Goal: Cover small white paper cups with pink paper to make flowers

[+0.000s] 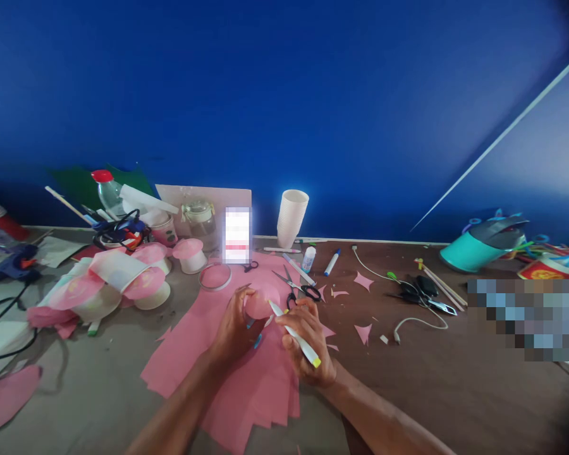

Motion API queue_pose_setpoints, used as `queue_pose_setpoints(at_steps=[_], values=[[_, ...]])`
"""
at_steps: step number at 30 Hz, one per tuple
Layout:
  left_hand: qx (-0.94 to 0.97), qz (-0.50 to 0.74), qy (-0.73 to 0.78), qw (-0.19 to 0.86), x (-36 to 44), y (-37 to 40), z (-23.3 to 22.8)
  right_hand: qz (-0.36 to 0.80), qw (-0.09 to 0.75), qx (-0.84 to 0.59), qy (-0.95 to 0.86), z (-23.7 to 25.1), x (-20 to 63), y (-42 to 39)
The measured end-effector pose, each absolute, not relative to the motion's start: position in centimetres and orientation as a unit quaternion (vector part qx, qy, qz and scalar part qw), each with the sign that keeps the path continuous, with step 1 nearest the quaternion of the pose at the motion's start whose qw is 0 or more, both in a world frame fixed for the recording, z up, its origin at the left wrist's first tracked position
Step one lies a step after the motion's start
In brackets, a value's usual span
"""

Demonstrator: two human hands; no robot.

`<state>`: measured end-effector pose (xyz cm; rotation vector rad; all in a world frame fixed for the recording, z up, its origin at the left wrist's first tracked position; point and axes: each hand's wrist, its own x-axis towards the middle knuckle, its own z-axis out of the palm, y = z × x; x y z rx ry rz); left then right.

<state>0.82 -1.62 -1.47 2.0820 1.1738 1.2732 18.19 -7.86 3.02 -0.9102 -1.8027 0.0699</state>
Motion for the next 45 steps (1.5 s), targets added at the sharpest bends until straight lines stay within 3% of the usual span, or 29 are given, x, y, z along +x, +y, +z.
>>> queue_pose_setpoints(at_steps=[7, 19, 45], values=[[0.733, 0.458, 0.434, 0.253, 0.87, -1.59, -1.19, 0.033, 0.542, -0.364, -0.756, 3.69, 17.99, -8.27], [0.746, 0.470, 0.424, 0.210, 0.91, -1.57, -1.20, 0.040, 0.538, -0.365, -0.758, 3.71, 17.99, -8.50], [0.744, 0.471, 0.407, 0.242, 0.67, -1.50, -1.63, 0.009, 0.521, -0.336, -0.784, 3.50, 17.72, -8.15]])
